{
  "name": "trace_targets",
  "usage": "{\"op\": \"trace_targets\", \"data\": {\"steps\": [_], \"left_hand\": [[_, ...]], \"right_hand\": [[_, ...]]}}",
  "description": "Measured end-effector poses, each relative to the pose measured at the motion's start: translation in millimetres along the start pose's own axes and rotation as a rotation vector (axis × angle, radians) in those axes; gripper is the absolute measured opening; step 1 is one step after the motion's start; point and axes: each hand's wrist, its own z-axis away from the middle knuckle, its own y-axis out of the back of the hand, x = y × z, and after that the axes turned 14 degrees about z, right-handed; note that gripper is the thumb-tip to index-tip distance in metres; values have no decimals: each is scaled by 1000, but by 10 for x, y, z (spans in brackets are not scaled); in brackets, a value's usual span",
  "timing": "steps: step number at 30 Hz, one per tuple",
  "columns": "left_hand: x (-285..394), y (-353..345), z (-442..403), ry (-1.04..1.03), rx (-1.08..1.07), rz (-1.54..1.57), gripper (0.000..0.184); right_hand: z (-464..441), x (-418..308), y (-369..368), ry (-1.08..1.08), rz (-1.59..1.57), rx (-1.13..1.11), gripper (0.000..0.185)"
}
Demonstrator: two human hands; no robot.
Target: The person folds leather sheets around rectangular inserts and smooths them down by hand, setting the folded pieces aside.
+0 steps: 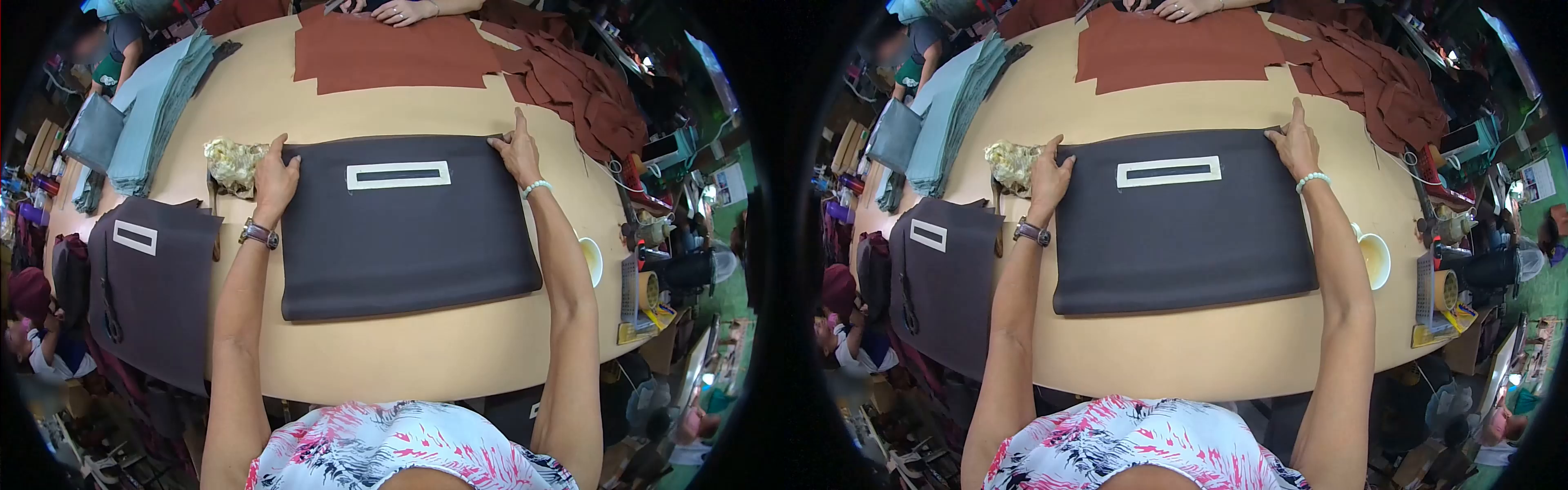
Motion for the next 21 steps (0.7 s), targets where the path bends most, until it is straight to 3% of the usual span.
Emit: {"op": "trace_targets", "data": {"steps": [5,8,11,13,18,20,21], "left_hand": [[74,-19,29,-25,-19,-11,47],[207,29,113,-251,9,-208,49],[575,84,341,-474,-41,-173,49],[872,77,679,-562,-208,-83,48],[937,-196,1611,-473,-578,-165,58],[888,-236,1692,-465,-566,-169,60],[866,-253,1723,-465,-566,-170,60]], "right_hand": [[28,-8,-13,37,73,56,77],[83,-23,-74,42,116,82,74],[92,9,-168,46,111,166,73],[127,-25,-138,37,88,158,73],[258,-112,-111,177,12,428,65],[680,-396,208,301,-83,481,62],[1049,-573,393,304,-70,334,59]]}}
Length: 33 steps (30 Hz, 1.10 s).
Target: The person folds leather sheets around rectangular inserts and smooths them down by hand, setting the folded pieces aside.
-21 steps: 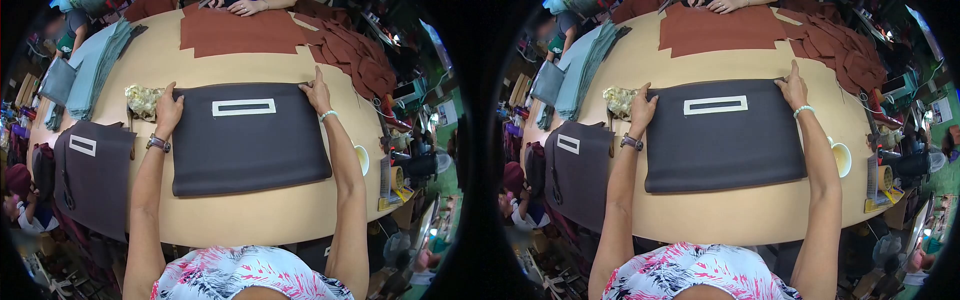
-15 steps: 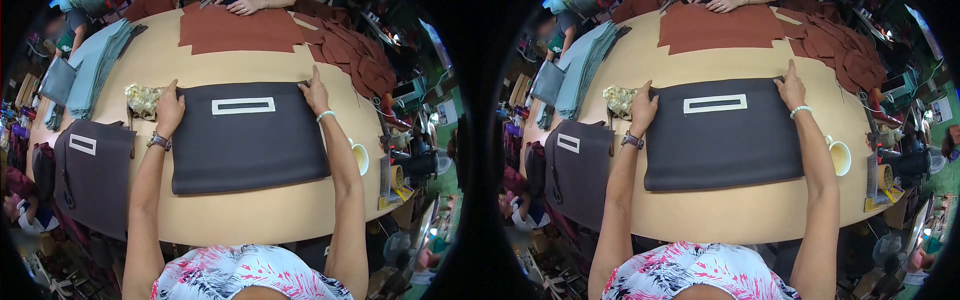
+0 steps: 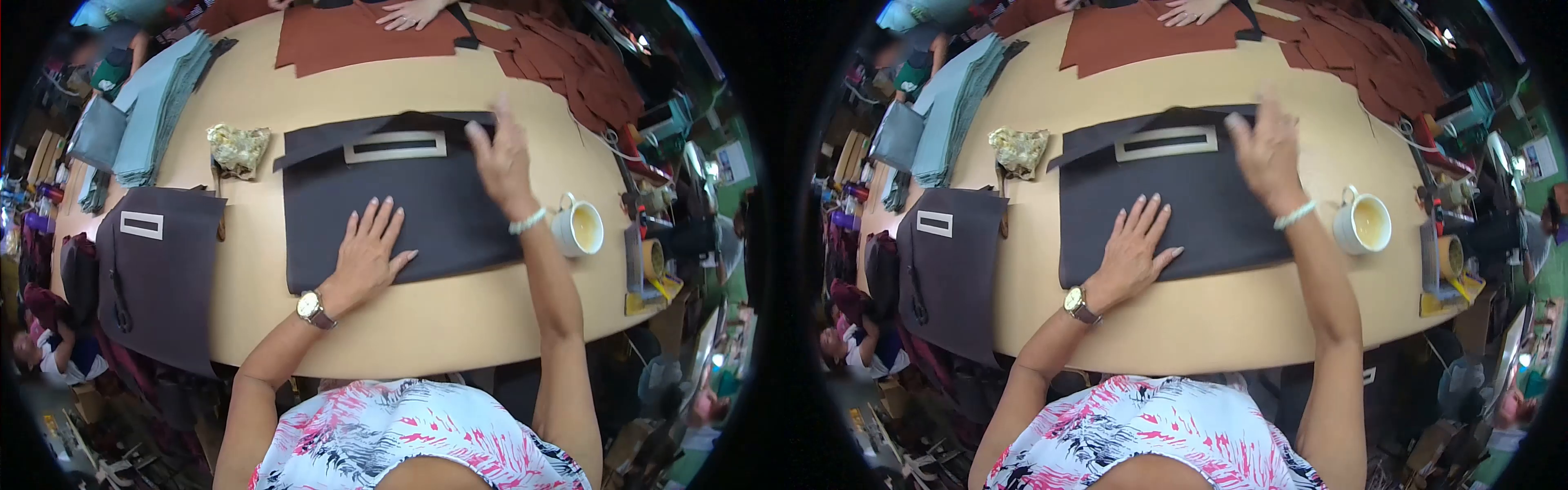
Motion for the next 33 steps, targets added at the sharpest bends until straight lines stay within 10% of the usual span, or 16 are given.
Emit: {"op": "trace_targets", "data": {"steps": [5,14,24,33], "left_hand": [[-93,-104,24,-54,7,-63,83],[-45,-96,21,-45,19,-89,90],[740,-527,42,-362,-162,84,65],[258,-11,905,33,-71,-104,73]], "right_hand": [[1630,-814,251,198,-73,-450,76],[2114,-59,619,-87,468,-303,73],[2109,161,699,-257,358,-261,70],[2074,153,695,-282,311,-267,72]]}}
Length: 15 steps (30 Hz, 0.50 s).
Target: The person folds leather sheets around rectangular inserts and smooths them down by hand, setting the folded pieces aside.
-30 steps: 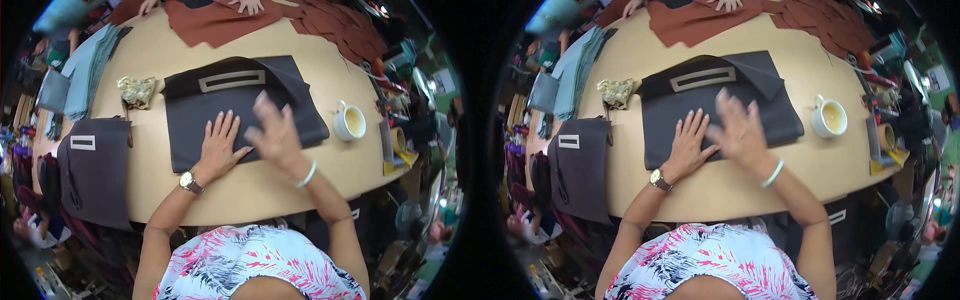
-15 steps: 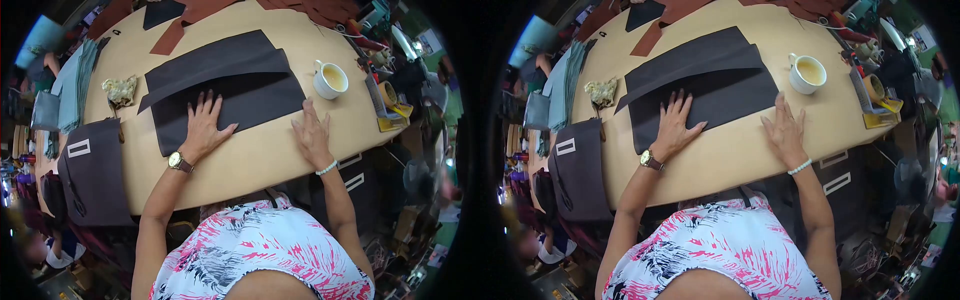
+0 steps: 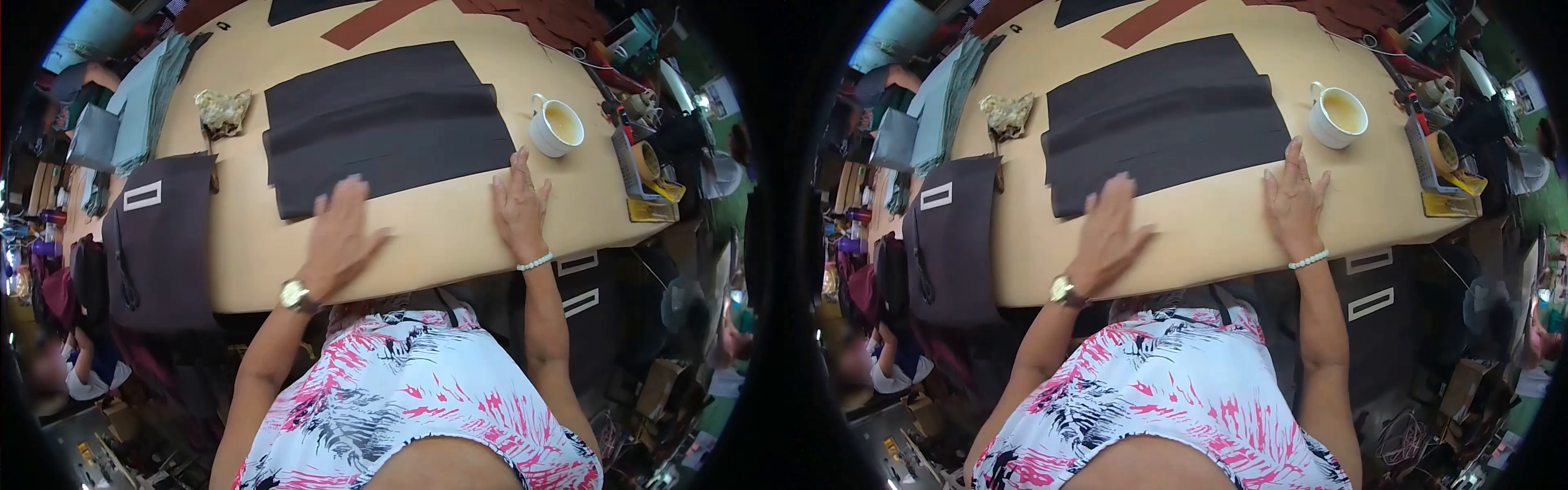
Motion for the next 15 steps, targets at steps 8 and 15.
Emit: {"op": "trace_targets", "data": {"steps": [8,15], "left_hand": [[-555,433,635,239,194,-140,54],[-1378,998,-395,80,702,75,44]], "right_hand": [[-19,-56,-27,50,174,51,72],[-86,-134,12,-23,120,34,71]]}}
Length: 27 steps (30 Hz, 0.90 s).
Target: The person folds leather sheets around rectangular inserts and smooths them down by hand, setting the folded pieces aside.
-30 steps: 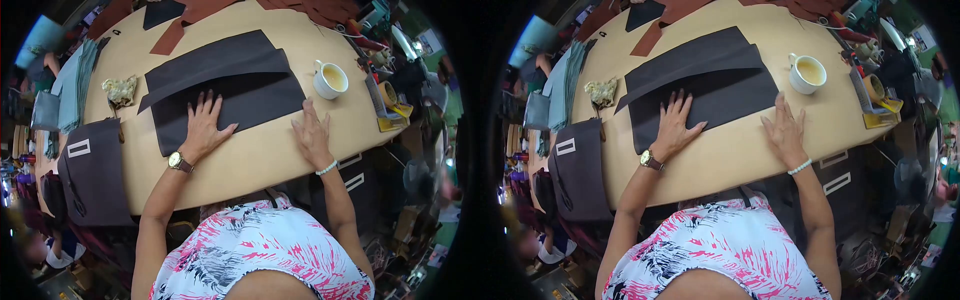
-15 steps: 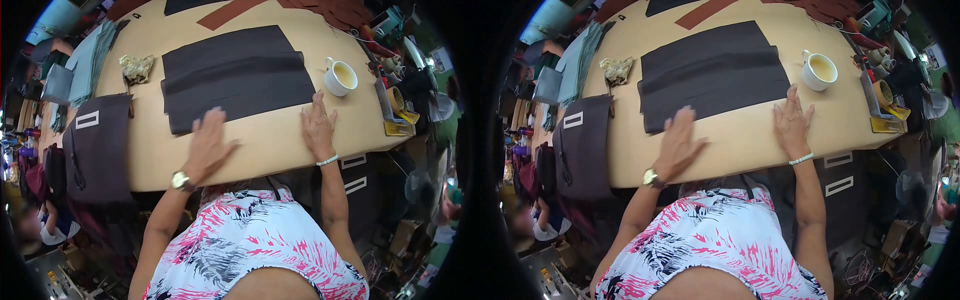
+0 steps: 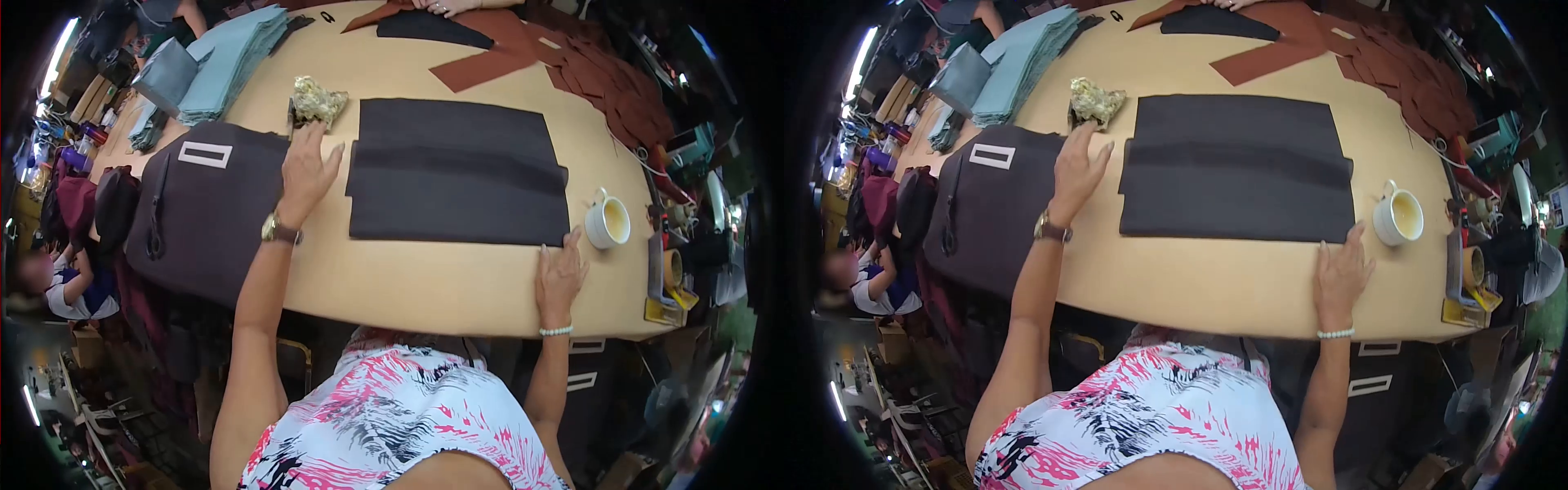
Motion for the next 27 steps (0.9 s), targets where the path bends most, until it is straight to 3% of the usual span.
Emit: {"op": "trace_targets", "data": {"steps": [5,8,11,14,18,20,24,27], "left_hand": [[-692,-270,-875,22,298,-284,73],[-926,-319,-1074,288,264,-77,79],[-935,-260,-1108,428,242,-23,79],[-732,-154,-1040,178,357,17,75],[337,298,-864,-41,393,239,70],[726,331,-590,-112,285,307,66],[1243,53,20,-195,96,438,46],[1369,-250,335,-236,13,383,37]], "right_hand": [[24,-12,-28,-30,-133,54,70],[17,13,-42,18,-154,90,70],[6,17,-57,53,-144,124,69],[15,3,-58,62,-140,146,68],[33,-21,5,74,1,177,67],[24,-104,96,151,-7,294,67],[68,-762,465,346,-360,242,56],[-4,-1180,619,489,-148,139,56]]}}
